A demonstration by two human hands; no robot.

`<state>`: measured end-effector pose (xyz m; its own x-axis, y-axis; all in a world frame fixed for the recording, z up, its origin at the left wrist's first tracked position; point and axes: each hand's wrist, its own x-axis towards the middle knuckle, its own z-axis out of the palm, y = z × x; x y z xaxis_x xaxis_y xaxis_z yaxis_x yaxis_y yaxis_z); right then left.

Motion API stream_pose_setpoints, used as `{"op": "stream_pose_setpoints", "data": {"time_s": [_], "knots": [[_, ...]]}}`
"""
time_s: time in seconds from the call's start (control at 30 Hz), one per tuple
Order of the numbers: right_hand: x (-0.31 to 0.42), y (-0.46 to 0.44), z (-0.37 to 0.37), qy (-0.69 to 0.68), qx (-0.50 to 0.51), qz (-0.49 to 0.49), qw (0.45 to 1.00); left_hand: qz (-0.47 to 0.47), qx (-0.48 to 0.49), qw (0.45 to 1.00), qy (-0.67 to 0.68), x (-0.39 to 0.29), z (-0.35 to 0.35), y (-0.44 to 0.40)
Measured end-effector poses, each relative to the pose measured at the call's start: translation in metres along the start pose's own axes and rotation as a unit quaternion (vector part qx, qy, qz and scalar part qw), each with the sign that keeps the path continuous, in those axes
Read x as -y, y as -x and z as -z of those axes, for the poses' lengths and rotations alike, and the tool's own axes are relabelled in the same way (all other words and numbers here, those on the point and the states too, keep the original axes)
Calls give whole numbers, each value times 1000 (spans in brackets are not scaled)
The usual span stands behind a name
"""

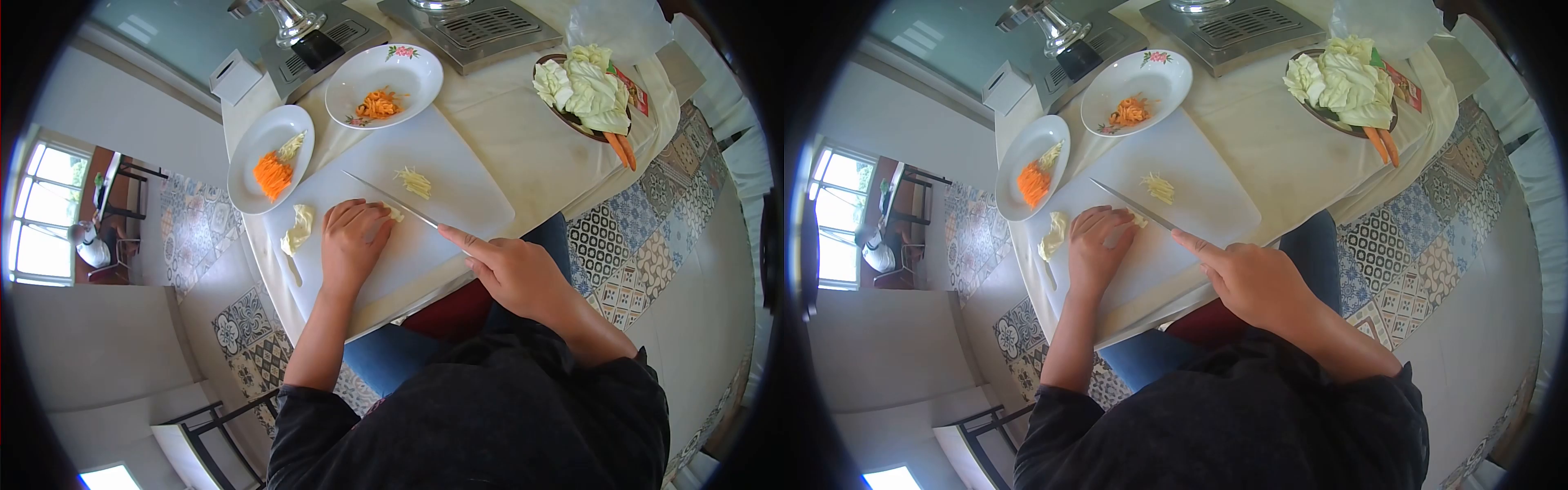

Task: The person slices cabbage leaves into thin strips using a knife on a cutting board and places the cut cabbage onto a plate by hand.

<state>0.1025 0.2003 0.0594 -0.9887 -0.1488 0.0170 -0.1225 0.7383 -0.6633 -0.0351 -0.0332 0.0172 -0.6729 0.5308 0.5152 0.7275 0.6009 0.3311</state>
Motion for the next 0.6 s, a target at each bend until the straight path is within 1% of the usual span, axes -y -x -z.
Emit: {"op": "stream_pose_setpoints", "data": {"time_s": [0.07,0.17,0.37,0.6], "knots": [[3,-1,-2,-8,6,3,1000,-11,4,1000,-4,0,0,-1],[4,-1,-4,-22,13,4,1000,4,21,1000,-21,-1,1,-1],[4,-5,-4,-40,43,-16,998,-17,-4,1000,-17,0,-1,0],[5,-7,-2,-66,57,-32,996,-3,-4,1000,-18,0,-2,1]]}}
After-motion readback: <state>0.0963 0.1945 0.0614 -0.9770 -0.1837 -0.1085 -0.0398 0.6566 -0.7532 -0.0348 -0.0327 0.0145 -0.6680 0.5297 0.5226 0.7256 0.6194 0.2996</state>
